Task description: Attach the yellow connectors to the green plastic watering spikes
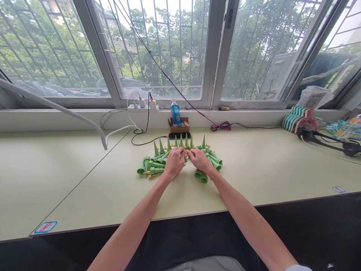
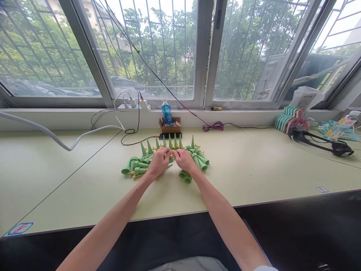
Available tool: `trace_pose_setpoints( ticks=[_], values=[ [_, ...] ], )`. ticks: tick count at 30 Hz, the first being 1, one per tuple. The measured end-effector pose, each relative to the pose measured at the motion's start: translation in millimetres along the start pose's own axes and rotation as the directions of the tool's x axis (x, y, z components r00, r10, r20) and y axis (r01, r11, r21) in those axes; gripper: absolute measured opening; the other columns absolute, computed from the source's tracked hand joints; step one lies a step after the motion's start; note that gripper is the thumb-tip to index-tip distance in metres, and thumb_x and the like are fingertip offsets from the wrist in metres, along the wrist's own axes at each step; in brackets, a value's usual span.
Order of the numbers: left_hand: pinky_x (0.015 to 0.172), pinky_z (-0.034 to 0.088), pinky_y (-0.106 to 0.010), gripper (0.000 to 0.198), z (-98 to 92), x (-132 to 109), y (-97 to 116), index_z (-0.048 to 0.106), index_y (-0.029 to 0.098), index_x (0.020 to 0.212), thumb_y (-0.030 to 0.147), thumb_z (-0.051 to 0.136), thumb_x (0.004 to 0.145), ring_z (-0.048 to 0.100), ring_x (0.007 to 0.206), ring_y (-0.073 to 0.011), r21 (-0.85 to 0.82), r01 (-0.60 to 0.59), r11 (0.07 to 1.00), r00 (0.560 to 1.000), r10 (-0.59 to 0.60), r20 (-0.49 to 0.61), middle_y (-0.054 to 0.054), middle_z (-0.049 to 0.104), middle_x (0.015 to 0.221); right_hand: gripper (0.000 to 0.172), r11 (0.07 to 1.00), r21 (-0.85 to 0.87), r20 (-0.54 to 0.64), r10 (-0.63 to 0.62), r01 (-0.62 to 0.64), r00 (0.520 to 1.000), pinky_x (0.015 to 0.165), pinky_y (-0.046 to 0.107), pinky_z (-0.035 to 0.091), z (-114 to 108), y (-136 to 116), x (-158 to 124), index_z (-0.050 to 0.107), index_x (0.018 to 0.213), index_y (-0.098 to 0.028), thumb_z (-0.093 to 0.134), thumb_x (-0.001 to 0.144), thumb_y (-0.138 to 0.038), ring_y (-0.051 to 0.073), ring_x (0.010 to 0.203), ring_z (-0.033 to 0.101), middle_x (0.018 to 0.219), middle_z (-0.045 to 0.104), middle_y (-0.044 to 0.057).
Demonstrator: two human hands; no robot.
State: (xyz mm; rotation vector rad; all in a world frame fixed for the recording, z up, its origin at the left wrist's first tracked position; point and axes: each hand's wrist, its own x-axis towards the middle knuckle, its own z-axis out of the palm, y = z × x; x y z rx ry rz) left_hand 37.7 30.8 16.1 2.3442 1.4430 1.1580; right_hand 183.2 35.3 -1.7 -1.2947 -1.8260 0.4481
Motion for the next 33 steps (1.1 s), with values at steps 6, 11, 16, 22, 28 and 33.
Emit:
trace_pose_setpoints(
  ticks=[6,11,16,22,28,33],
  values=[
    [0.063,0.039,-0.027,0.022,0.2,0.3,-1.6,0.06,0.018,0.081,0.022,0.041,0.092,0.051,0.065,-0.0158,0.005,0.0,1.0,1.0,0.0,-0.019,-0.005,0.055,0.079,0.04,0.999,0.028,-0.009,0.026,-0.026,1.0,0.054,0.024,0.032,-1.3,-2.4,-0.5,0.044,0.063,-0.02,0.039,0.091,-0.048,0.012,0.053,0.042,0.055,0.049,-0.002],
    [0.064,0.04,-0.027,0.023,0.7,0.0,-2.9,0.06,0.019,0.08,0.023,0.041,0.092,0.051,0.065,-0.0156,0.005,0.033,0.999,0.999,-0.033,-0.033,-0.005,0.056,0.08,0.03,0.986,0.152,0.074,0.053,-0.064,0.996,0.053,0.023,0.036,-3.2,-5.1,-2.8,0.052,0.081,-0.021,0.04,0.091,-0.046,0.012,0.046,0.045,0.05,0.05,-0.005],
    [0.064,0.039,-0.027,0.022,0.6,-0.1,-2.2,0.059,0.019,0.08,0.024,0.041,0.092,0.05,0.064,-0.0152,0.001,0.037,0.999,0.999,-0.037,-0.025,-0.005,0.056,0.08,0.025,0.985,0.161,0.095,0.047,-0.061,0.994,0.052,0.023,0.035,-0.7,-1.2,-2.5,0.052,0.082,-0.02,0.041,0.09,-0.041,0.013,0.047,0.046,0.052,0.052,-0.004],
    [0.064,0.039,-0.027,0.021,0.7,-0.4,-1.5,0.058,0.018,0.079,0.022,0.042,0.092,0.05,0.065,-0.0155,-0.001,0.005,1.0,1.0,-0.005,-0.018,-0.004,0.054,0.078,0.034,0.999,0.05,0.026,0.007,-0.008,1.0,0.056,0.023,0.033,0.1,1.5,0.2,0.048,0.067,-0.019,0.039,0.091,-0.041,0.012,0.055,0.043,0.06,0.053,-0.001],
    [0.063,0.039,-0.027,0.021,-0.9,-0.3,0.7,0.058,0.019,0.079,0.021,0.042,0.092,0.05,0.065,-0.0157,-0.019,-0.001,1.0,1.0,0.001,-0.004,-0.004,0.054,0.078,0.043,1.0,0.025,0.024,-0.02,0.019,1.0,0.055,0.024,0.03,-0.8,0.6,0.8,0.04,0.057,-0.02,0.037,0.092,-0.045,0.012,0.054,0.039,0.055,0.046,-0.002],
    [0.063,0.039,-0.028,0.022,-0.4,0.2,-0.2,0.059,0.019,0.08,0.022,0.041,0.092,0.05,0.065,-0.0161,-0.008,0.01,1.0,1.0,-0.01,-0.022,-0.005,0.055,0.079,0.039,0.999,0.049,0.008,-0.002,0.001,1.0,0.055,0.023,0.031,-2.0,-1.8,-0.7,0.046,0.063,-0.019,0.039,0.091,-0.046,0.012,0.053,0.04,0.056,0.048,-0.002]
  ],
)
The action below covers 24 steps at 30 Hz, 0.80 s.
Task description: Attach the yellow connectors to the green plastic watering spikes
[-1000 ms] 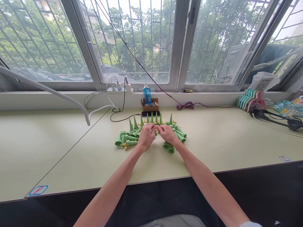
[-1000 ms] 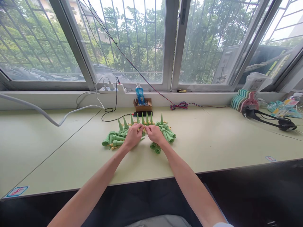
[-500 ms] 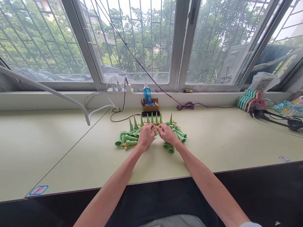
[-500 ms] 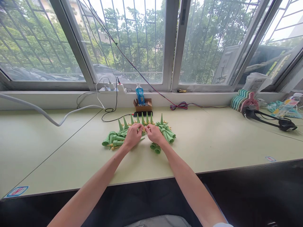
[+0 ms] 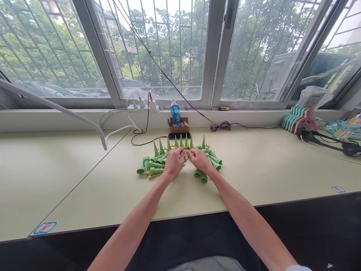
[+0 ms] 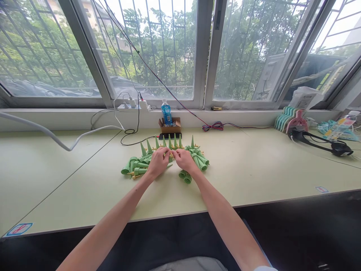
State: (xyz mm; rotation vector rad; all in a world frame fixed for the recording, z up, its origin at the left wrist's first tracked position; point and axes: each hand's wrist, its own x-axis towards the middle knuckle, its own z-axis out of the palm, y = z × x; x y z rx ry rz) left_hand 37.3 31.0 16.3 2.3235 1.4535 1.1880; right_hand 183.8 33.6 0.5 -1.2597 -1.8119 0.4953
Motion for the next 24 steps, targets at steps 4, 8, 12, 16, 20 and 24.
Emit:
trace_pose_setpoints(
  ticks=[4,8,12,16,20,24],
  values=[
    [0.063,0.039,-0.028,0.022,1.7,0.1,-2.2,0.059,0.019,0.08,0.024,0.041,0.092,0.051,0.065,-0.0159,0.006,0.016,1.0,1.0,-0.016,-0.014,-0.005,0.055,0.08,0.027,0.998,0.056,0.051,0.039,-0.042,0.998,0.053,0.023,0.033,-1.8,-2.7,-1.8,0.053,0.077,-0.02,0.042,0.089,-0.042,0.012,0.049,0.043,0.054,0.05,-0.004],
    [0.063,0.039,-0.027,0.022,2.7,-0.2,-3.1,0.059,0.019,0.08,0.025,0.041,0.092,0.05,0.064,-0.0155,0.009,0.014,1.0,1.0,-0.014,-0.009,-0.005,0.055,0.08,0.024,0.997,0.059,0.058,0.043,-0.046,0.997,0.053,0.024,0.032,-2.1,-2.2,-1.7,0.052,0.076,-0.02,0.043,0.088,-0.038,0.013,0.05,0.043,0.053,0.05,-0.003],
    [0.063,0.039,-0.027,0.022,2.4,-0.5,-2.6,0.059,0.019,0.08,0.024,0.041,0.092,0.05,0.065,-0.016,0.009,0.007,1.0,1.0,-0.007,0.001,-0.005,0.055,0.079,0.025,0.998,0.046,0.04,0.032,-0.033,0.999,0.054,0.024,0.033,-1.3,-0.3,0.0,0.051,0.071,-0.02,0.043,0.087,-0.037,0.013,0.053,0.043,0.057,0.051,-0.002],
    [0.062,0.039,-0.027,0.022,1.9,-0.7,-2.7,0.059,0.019,0.079,0.023,0.042,0.092,0.05,0.064,-0.016,0.004,-0.007,1.0,1.0,0.007,0.013,-0.005,0.054,0.077,0.031,1.0,0.011,0.026,0.016,-0.017,1.0,0.054,0.024,0.032,-1.0,0.9,1.2,0.046,0.063,-0.02,0.042,0.088,-0.038,0.012,0.054,0.041,0.058,0.049,-0.002],
    [0.062,0.039,-0.027,0.021,1.3,-0.7,-2.7,0.059,0.019,0.079,0.022,0.042,0.092,0.05,0.064,-0.0157,-0.002,-0.013,1.0,1.0,0.013,0.018,-0.004,0.054,0.078,0.037,1.0,-0.016,0.012,-0.007,0.008,1.0,0.053,0.024,0.029,-0.9,1.4,1.3,0.039,0.057,-0.02,0.04,0.089,-0.039,0.012,0.053,0.037,0.054,0.043,-0.002],
    [0.061,0.038,-0.027,0.022,1.1,-0.5,-2.3,0.059,0.019,0.079,0.023,0.042,0.092,0.049,0.063,-0.0154,-0.006,-0.005,1.0,1.0,0.006,0.018,-0.004,0.054,0.078,0.038,1.0,0.009,0.0,-0.015,0.015,1.0,0.052,0.024,0.028,-1.0,0.1,0.5,0.04,0.058,-0.019,0.04,0.089,-0.042,0.011,0.052,0.036,0.053,0.042,-0.003]
  ],
)
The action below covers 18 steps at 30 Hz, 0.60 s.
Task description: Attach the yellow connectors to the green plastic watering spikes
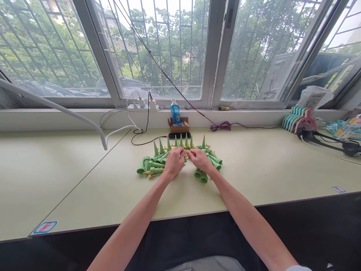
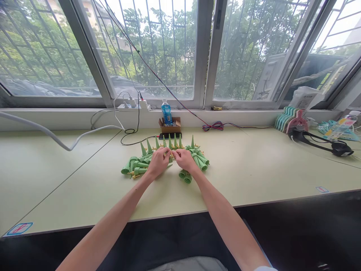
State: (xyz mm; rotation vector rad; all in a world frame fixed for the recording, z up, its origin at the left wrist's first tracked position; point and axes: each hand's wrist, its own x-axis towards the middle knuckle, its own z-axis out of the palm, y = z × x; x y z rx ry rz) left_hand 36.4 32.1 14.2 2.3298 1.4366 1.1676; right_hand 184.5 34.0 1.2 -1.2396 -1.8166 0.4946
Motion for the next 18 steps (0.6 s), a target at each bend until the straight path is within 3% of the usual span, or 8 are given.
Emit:
trace_pose_setpoints(
  ticks=[7,18],
  values=[
    [0.062,0.038,-0.027,0.022,1.2,-0.1,-0.6,0.059,0.019,0.08,0.025,0.042,0.092,0.05,0.063,-0.0156,0.012,0.022,1.0,1.0,-0.022,-0.021,-0.005,0.055,0.079,0.027,0.994,0.081,0.044,0.074,-0.077,0.996,0.053,0.023,0.033,-0.7,-2.8,-2.0,0.053,0.075,-0.02,0.044,0.087,-0.042,0.012,0.049,0.041,0.054,0.049,-0.003],
    [0.063,0.038,-0.027,0.021,-1.2,-0.1,2.1,0.058,0.018,0.076,0.021,0.043,0.091,0.048,0.063,-0.0147,-0.015,-0.003,1.0,1.0,0.003,0.013,-0.003,0.052,0.076,0.031,0.999,-0.018,0.015,0.034,-0.034,0.999,0.055,0.024,0.03,-0.9,0.2,1.1,0.045,0.061,-0.019,0.044,0.087,-0.037,0.012,0.055,0.04,0.057,0.048,-0.002]
  ],
)
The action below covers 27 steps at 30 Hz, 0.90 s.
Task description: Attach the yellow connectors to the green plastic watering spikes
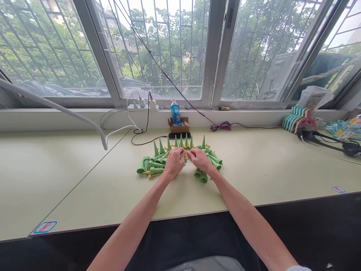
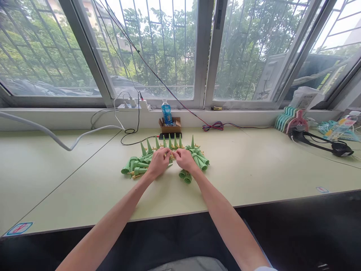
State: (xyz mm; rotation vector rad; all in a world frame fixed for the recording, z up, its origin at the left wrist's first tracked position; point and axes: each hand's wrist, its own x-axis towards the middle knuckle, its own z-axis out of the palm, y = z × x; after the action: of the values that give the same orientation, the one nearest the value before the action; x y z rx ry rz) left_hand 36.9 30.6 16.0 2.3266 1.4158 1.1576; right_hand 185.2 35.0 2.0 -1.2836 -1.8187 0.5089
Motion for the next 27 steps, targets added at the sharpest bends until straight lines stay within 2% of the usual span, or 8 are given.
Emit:
trace_pose_setpoints(
  ticks=[11,18,27],
  values=[
    [0.062,0.038,-0.028,0.021,0.0,-0.7,-0.3,0.059,0.018,0.077,0.022,0.043,0.091,0.048,0.062,-0.0149,-0.005,0.004,1.0,1.0,-0.004,-0.002,-0.003,0.053,0.075,0.037,1.0,0.003,-0.024,-0.019,0.019,1.0,0.053,0.024,0.027,0.7,-1.5,-1.3,0.038,0.056,-0.019,0.041,0.088,-0.038,0.011,0.053,0.035,0.053,0.042,-0.003],
    [0.064,0.038,-0.028,0.021,1.9,0.1,-2.9,0.058,0.018,0.079,0.023,0.043,0.092,0.049,0.064,-0.0154,0.019,0.01,1.0,1.0,-0.009,-0.028,-0.004,0.053,0.077,0.031,0.999,0.04,-0.017,-0.001,0.001,1.0,0.055,0.023,0.031,2.3,-0.9,-1.6,0.048,0.063,-0.019,0.045,0.086,-0.038,0.011,0.054,0.039,0.056,0.048,-0.003],
    [0.062,0.037,-0.027,0.02,1.6,-0.3,-1.6,0.057,0.018,0.076,0.02,0.043,0.091,0.047,0.061,-0.0146,0.011,0.008,1.0,1.0,-0.008,-0.008,-0.003,0.052,0.075,0.032,1.0,-0.019,-0.006,-0.01,0.01,1.0,0.055,0.023,0.031,2.2,1.4,-0.4,0.043,0.057,-0.019,0.043,0.086,-0.033,0.012,0.056,0.042,0.057,0.052,0.0]
  ],
)
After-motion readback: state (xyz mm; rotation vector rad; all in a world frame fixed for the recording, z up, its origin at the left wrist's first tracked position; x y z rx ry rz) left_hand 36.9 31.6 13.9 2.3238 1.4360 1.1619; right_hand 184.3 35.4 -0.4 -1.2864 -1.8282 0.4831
